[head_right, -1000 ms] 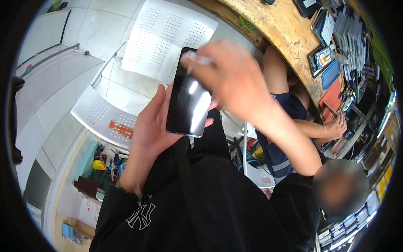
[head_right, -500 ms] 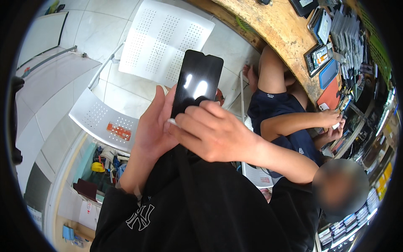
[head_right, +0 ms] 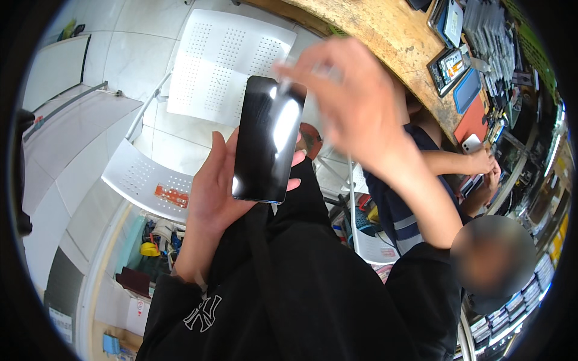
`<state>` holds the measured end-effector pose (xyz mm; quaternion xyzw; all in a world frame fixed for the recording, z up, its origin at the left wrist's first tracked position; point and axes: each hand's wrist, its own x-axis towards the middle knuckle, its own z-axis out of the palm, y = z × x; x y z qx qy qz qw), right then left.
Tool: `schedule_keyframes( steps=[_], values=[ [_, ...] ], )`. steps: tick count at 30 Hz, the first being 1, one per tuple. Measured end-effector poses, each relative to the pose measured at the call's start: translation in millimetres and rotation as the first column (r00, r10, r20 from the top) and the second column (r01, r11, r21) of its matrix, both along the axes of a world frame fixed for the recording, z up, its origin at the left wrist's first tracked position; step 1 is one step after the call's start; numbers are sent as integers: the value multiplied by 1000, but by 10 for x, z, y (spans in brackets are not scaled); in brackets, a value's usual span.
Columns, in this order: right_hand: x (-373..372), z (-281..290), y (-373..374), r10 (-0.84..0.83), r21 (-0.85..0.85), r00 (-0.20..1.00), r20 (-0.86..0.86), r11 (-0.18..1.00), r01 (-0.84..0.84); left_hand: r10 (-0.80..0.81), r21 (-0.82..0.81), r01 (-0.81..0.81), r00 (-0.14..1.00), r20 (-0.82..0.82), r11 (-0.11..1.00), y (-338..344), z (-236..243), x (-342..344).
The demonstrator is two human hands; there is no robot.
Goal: The person cleans a smartphone screen with a wipe, then handles a detached display assembly and a phone chassis. They place the display into a laminating machine and operate its controls. The person then handles a small adhesive strip and a disassembled phone body on the workbench.
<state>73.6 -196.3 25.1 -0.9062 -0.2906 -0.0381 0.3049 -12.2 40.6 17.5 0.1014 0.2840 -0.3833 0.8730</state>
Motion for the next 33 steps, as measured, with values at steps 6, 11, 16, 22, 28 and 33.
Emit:
schedule_keyframes(
  steps=[6, 11, 16, 22, 28, 33],
  values=[
    [-741, 262, 464, 274, 32, 960, 62, 961, -276, -48, 99, 38, 993, 110, 994, 54, -25, 28],
    [-307, 65, 68, 205, -170, 976, -73, 962, -215, 24, 17, -24, 1000, -8, 1000, 58, -44, -6],
    [369, -239, -285, -258, -120, 962, 92, 956, 268, -43, 39, 40, 993, 106, 998, 105, 96, 12],
    [-284, 136, -72, -482, 46, 876, -27, 875, 483, -25, 51, 22, 998, 62, 998, 248, 533, -198],
    [-1390, 536, 302, -699, 167, 681, -219, 661, 732, -69, 17, 69, 997, -28, 997, 278, 786, -643],
    [-2139, 676, 352, -758, 188, 618, -208, 589, 786, -115, 103, 117, 993, -28, 988, 180, 870, -967]
  ],
)
